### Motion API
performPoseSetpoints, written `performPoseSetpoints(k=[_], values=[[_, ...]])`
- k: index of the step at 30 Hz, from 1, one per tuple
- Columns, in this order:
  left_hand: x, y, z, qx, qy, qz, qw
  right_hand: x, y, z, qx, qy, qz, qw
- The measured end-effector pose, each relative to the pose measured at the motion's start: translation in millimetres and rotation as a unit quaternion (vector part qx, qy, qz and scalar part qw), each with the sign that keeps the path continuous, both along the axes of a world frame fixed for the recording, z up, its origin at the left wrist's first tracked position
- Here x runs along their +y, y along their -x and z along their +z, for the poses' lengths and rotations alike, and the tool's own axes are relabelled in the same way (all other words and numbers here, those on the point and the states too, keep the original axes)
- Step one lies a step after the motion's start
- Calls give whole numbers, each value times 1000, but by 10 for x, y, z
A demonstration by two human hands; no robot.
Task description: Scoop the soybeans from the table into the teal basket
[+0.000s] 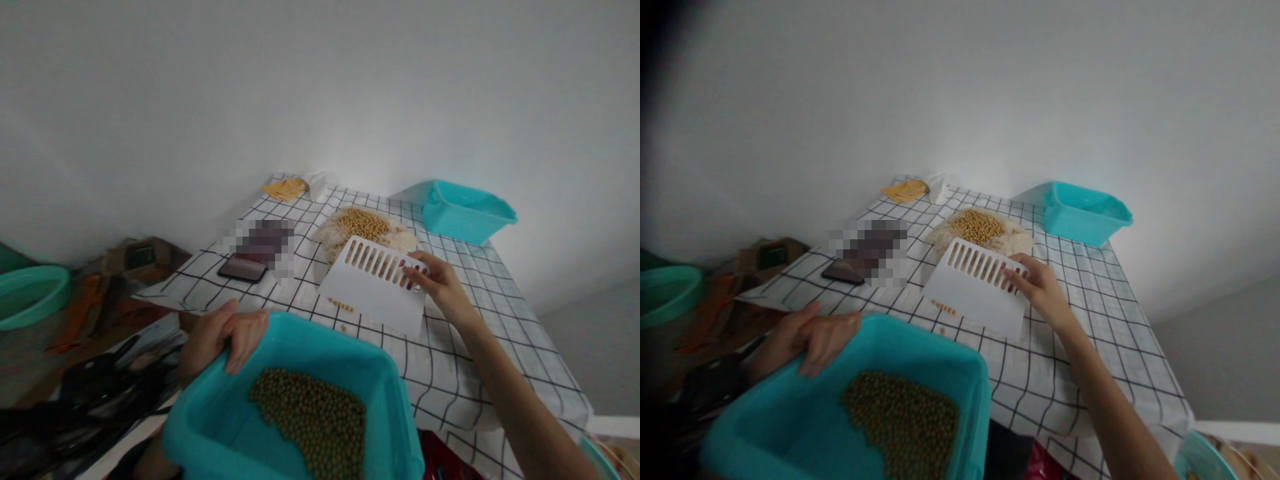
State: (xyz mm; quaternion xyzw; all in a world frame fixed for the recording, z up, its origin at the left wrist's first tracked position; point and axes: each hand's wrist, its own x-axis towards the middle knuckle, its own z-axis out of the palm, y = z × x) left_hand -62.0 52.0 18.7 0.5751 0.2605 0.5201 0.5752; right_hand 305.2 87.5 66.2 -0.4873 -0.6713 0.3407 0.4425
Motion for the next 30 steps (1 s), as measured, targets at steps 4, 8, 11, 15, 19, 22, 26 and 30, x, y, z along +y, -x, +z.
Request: performPoseSetpoints(k=[4,8,11,15,19,22,26,30], values=[[43,83,89,57,-60,-127,988,6,28,-6,0,10,-4,1000],[17,65,113,43,-39,-90,994,-16,35,20,29,29,-3,999],[8,47,109,38,-46,-88,994,-11,-29,78,78,18,-41,996],[-16,3,87,31,-41,-90,995,163,-48,239,192,50,-117,973],[-84,-118,35,-20,-30,8,999,535,418,415,255,175,-47,950],[-123,-169,-9,-35,-29,27,999,823,1127,451,312,170,55,933],[-117,-140,-71,-12,-2,20,1000,1076,2068,339,384,205,162,886],[-43,-96,-153,-15,-39,-5,999,1129,2532,147,392,264,145,869]])
